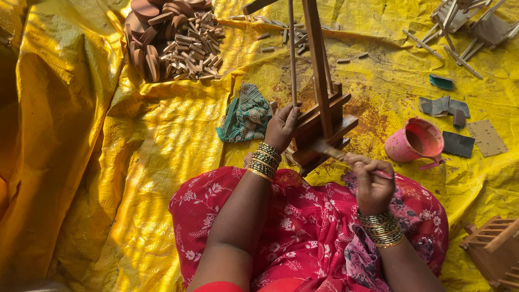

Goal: The person sits on a yellow tarp and paints small wooden toy furniture with a brush, dipping the brush into a pink cup of reddish paint. They hold and turn each toy piece, such as a small wooden frame and miniature chairs, to coat different surfaces, working through several pieces one at a time.

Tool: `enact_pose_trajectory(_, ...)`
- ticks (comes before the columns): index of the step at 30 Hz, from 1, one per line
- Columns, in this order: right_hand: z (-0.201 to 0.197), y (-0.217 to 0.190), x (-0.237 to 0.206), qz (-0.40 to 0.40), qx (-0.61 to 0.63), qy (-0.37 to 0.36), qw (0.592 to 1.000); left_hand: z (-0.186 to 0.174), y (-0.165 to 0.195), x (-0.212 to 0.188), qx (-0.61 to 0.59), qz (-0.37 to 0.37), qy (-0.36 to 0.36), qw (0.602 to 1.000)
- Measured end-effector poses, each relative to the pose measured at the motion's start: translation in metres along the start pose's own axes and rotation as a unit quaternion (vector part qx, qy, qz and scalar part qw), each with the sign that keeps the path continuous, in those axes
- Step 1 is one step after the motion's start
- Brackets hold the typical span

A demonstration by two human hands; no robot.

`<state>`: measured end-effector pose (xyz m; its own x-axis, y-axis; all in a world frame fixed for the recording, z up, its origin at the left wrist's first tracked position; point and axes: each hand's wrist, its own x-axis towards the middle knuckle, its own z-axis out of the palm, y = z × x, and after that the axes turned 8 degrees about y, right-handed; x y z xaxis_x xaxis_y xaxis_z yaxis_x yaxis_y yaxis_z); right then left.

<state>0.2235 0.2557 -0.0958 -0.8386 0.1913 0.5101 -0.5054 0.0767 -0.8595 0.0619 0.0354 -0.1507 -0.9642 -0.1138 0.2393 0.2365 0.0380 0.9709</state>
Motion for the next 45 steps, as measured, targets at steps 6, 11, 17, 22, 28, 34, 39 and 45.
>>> enact_pose_trajectory(6,-0.011,0.017,-0.008,0.057,0.031,-0.038,0.997,-0.001,-0.003,-0.002,0.052,0.07,-0.004,0.996)
enact_pose_trajectory(11,-0.051,0.032,0.036,0.086,0.034,0.021,0.996,-0.002,-0.006,-0.01,0.048,0.086,0.007,0.995)
enact_pose_trajectory(17,-0.04,0.026,0.036,0.154,0.087,-0.034,0.984,-0.007,-0.007,-0.012,0.041,0.037,0.042,0.998)
enact_pose_trajectory(22,-0.029,0.015,0.019,0.089,-0.023,-0.051,0.994,-0.007,-0.013,-0.013,0.018,-0.013,0.058,0.998)
enact_pose_trajectory(28,-0.04,0.007,0.016,0.08,-0.007,-0.014,0.997,-0.011,-0.016,-0.018,-0.006,-0.01,0.088,0.996)
enact_pose_trajectory(34,-0.039,0.028,0.014,0.074,0.01,-0.089,0.993,-0.015,-0.022,-0.024,-0.015,-0.011,0.105,0.994)
enact_pose_trajectory(39,-0.058,0.048,0.045,0.008,-0.108,0.104,0.989,-0.02,-0.029,-0.023,-0.041,-0.03,0.114,0.992)
enact_pose_trajectory(45,-0.04,0.065,0.019,0.004,-0.191,0.081,0.978,-0.024,-0.024,-0.027,-0.063,-0.052,0.104,0.991)
